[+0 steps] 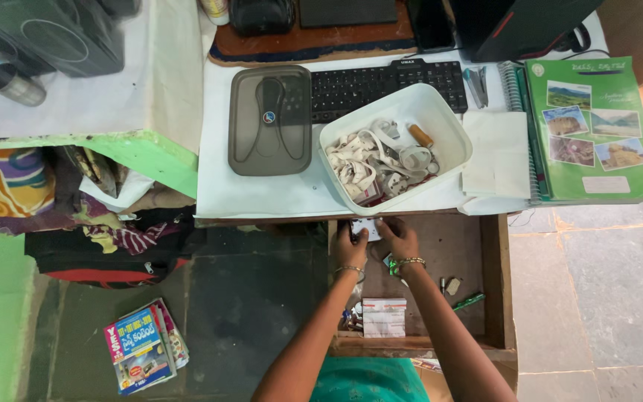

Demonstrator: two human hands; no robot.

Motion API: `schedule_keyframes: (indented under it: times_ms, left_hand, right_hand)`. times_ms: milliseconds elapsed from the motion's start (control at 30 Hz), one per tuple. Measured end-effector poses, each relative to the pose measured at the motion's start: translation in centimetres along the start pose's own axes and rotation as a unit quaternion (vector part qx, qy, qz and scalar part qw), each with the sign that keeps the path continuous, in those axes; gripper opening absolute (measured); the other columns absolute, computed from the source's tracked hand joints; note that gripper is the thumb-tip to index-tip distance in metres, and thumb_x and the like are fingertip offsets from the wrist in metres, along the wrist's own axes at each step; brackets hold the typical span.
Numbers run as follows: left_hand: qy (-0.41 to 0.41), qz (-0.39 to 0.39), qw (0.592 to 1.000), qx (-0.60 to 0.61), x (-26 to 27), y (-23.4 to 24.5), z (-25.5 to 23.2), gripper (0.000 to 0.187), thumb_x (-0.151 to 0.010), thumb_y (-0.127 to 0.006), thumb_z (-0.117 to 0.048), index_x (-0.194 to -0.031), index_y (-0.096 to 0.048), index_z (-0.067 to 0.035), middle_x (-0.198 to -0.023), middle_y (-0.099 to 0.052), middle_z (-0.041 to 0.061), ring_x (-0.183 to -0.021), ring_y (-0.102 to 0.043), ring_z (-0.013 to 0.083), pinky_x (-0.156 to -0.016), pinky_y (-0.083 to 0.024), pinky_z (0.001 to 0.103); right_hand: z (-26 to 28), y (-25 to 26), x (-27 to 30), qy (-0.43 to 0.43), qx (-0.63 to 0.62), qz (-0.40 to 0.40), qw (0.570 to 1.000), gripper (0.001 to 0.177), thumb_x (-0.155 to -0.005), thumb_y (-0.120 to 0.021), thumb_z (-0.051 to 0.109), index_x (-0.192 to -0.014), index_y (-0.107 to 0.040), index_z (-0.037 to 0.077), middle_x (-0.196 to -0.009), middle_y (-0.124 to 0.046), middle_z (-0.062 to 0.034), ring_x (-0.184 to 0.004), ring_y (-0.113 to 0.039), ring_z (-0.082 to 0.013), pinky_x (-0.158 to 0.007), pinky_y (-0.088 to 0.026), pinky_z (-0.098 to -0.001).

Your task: The person sorts through a drawer and a plastic container on a desk, picking up small items such as pens, tape, and miscellaneous objects. They place some items into a cardboard box and arrange others on the desk surface.

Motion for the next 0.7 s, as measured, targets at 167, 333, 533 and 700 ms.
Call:
schedule_keyframes:
  times_ms: [167, 333, 533, 700]
  left_hand:
    - [0.024, -0.018, 0.999, 0.009, 0.4, 0.3, 1.1, 0.044, -0.083, -0.079, -0.033, -0.117, -0.072, -0.007, -0.088, -0.069, 0.012, -0.075, -0.066, 0.0235, -0.07, -0.054, 0.039]
    - [0.139, 0.018, 0.978, 0.152, 1.0, -2.3, 3.6, 0.029, -0.083, -0.08, -0.02, -0.102, -0.073, 0.0, -0.08, -0.068, 0.008, -0.065, -0.063, 0.0171, -0.061, -0.053, 0.034]
    - [-0.026, -0.017, 0.912, 0.409, -1.6, -3.5, 3.8, 0.027, -0.09, -0.076, -0.001, -0.116, -0.069, 0.001, -0.094, -0.068, 0.002, -0.078, -0.059, 0.01, -0.068, -0.05, 0.026]
    - [0.126, -0.016, 0.814, 0.567, 1.0, -6.0, 5.2, 0.044, -0.082, -0.075, -0.007, -0.124, -0.063, -0.011, -0.102, -0.068, -0.003, -0.082, -0.064, 0.0108, -0.062, -0.053, 0.023]
  right_hand:
    - [2.3, 0.2, 2.4, 0.036, -0.035, -0.053, 0.997, 0.044, -0.088, -0.075, 0.011, -0.127, -0.064, -0.005, -0.118, -0.073, -0.0122, -0.104, -0.069, -0.0182, -0.091, -0.054, -0.03]
    - [-0.7, -0.4, 3.6, -0.096, -0.172, -0.082, 0.977, 0.045, -0.09, -0.072, 0.011, -0.131, -0.063, -0.006, -0.114, -0.072, -0.0168, -0.091, -0.069, -0.0249, -0.077, -0.057, -0.0348]
    - [-0.7, -0.9, 2.1, -0.096, -0.257, -0.066, 0.959, 0.043, -0.092, -0.068, 0.007, -0.132, -0.06, -0.007, -0.117, -0.072, -0.0174, -0.099, -0.073, -0.0254, -0.083, -0.062, -0.034]
    - [-1.3, -0.6, 3.4, -0.094, -0.286, -0.081, 0.95, 0.045, -0.089, -0.066, 0.002, -0.134, -0.057, 0.002, -0.118, -0.071, -0.0129, -0.098, -0.072, -0.0231, -0.081, -0.062, -0.0325]
Point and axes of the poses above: each hand's wrist, its own x-axis away from the middle knuckle, its own y-axis out of the back of the hand, z = x × y, the point moved 10 cm from there along -x, towards the middle knuckle
